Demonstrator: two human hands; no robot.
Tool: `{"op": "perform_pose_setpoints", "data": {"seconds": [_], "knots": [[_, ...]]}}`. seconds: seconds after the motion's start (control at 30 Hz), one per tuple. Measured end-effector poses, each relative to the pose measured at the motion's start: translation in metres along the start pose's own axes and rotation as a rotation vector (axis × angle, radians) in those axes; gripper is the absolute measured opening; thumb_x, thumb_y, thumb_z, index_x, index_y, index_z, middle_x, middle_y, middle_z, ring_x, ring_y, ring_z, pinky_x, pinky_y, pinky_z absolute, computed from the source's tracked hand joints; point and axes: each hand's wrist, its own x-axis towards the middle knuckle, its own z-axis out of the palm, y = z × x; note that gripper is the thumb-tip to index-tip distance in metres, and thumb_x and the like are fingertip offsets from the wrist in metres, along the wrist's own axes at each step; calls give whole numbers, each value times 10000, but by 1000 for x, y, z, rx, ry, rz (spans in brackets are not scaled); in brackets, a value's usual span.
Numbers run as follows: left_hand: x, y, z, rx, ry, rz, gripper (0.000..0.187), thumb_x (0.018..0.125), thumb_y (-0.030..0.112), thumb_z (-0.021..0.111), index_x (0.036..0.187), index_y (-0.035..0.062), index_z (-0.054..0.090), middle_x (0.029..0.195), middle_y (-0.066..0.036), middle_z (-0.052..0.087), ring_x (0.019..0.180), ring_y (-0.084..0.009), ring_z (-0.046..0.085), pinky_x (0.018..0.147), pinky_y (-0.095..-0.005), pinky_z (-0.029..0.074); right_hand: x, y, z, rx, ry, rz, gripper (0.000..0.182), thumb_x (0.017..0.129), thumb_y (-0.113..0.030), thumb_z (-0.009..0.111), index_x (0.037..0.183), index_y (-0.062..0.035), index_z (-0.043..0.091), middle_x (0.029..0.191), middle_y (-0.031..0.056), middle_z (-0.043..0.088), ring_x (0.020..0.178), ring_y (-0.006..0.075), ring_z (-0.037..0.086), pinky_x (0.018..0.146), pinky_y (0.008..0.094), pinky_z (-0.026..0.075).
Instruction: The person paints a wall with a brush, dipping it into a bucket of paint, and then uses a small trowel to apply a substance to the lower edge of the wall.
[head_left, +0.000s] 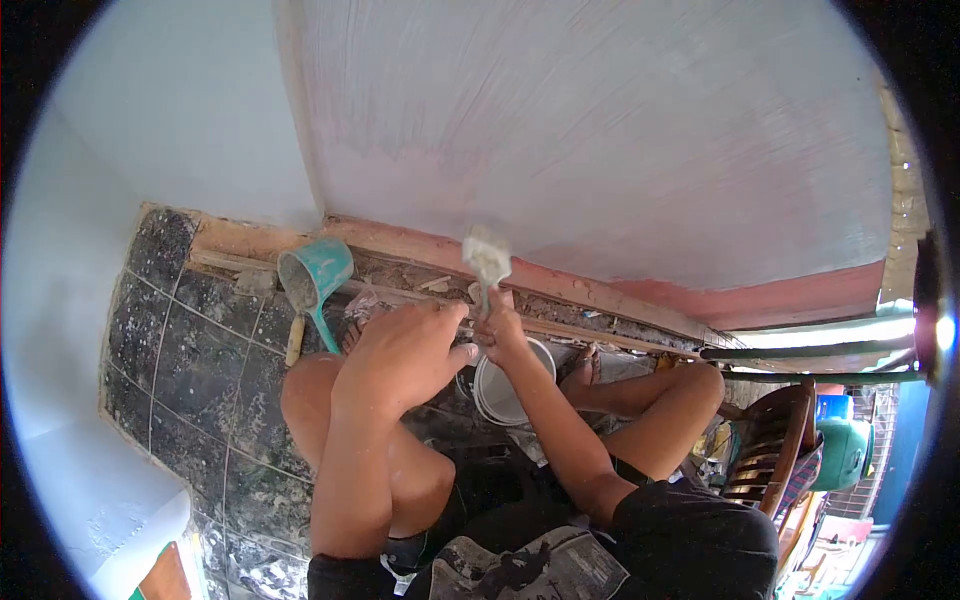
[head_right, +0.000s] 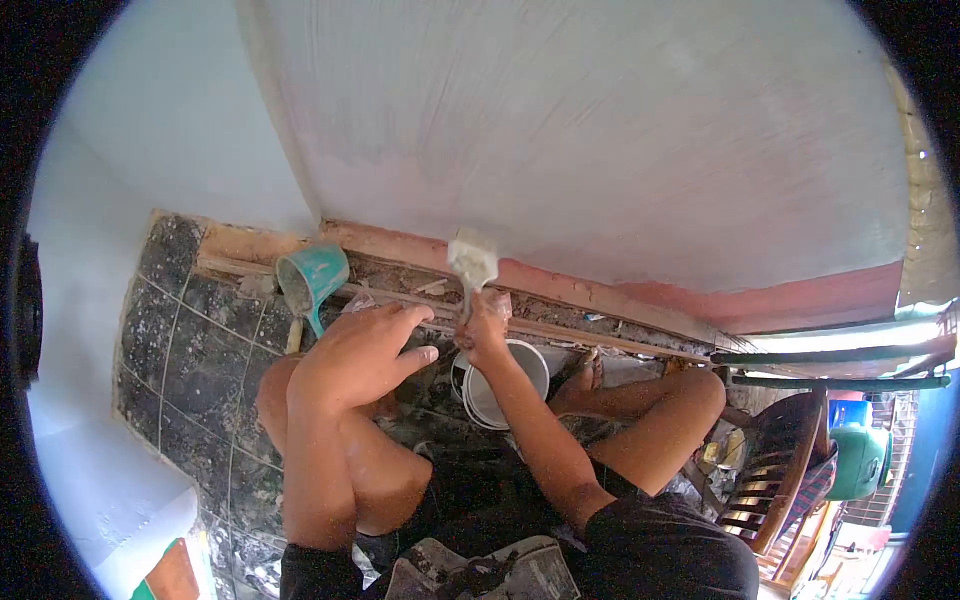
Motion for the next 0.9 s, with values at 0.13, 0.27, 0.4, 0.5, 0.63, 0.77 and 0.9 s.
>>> {"op": "perform_pose_setpoints", "data": {"seconds": [0.13, 0.27, 0.4, 0.5, 0.63, 0.77, 0.9], "knots": [[3, -2, 4, 12, 32, 35, 461, 882, 342, 576, 1211, 22, 529, 1137, -204, 606, 1068, -376, 564, 944, -450, 425, 71, 33, -12, 2, 77, 90, 265, 964, -369, 498, 888, -116, 530, 576, 3, 485, 400, 129, 393, 357, 253, 292], [0, -4, 2, -6, 49, 17, 453, 877, 337, 585, 1199, 22, 536, 1108, -207, 614, 1051, -374, 572, 920, -453, 439, 153, 30, -36, -15, -1, 278, 225, 981, -330, 454, 891, -133, 518, 622, 3, 509, 471, 131, 434, 410, 298, 322], [-1, -7, -4, -11, 39, -19, 435, 871, 326, 596, 1177, 20, 550, 1089, -210, 619, 1042, -372, 574, 913, -456, 439, 180, 21, -42, 25, -27, 202, 237, 984, -327, 438, 870, -123, 483, 626, 11, 486, 437, 113, 378, 395, 294, 311], [-1, -7, -2, -14, 46, -24, 428, 869, 322, 601, 1168, 19, 556, 1083, -210, 620, 1043, -371, 573, 913, -460, 438, 126, -3, -19, -4, -7, 95, 265, 987, -316, 430, 842, -97, 465, 621, 14, 459, 387, 79, 319, 327, 236, 261], [3, -4, 4, 2, 78, 39, 369, 865, 298, 600, 1103, 19, 566, 987, -195, 641, 972, -363, 603, 851, -470, 461, 51, -38, 5, 5, 6, 23, 274, 992, -317, 431, 849, -88, 474, 601, 0, 442, 386, 73, 317, 324, 220, 248], [9, -5, 9, 0, 56, 64, 437, 871, 327, 595, 1178, 19, 547, 1102, -222, 612, 1064, -382, 561, 926, -453, 433, -3, -73, 17, 27, -93, -9, 297, 990, -364, 445, 873, -92, 466, 615, -4, 445, 400, 80, 314, 344, 219, 239], [16, 3, 4, 23, -55, -44, 440, 874, 335, 592, 1186, 29, 542, 1112, -218, 611, 1074, -378, 559, 926, -453, 431, -71, -110, 38, 9, -156, -205, 313, 984, -363, 466, 898, -62, 482, 616, -13, 435, 395, 54, 298, 336, 203, 227]]}}
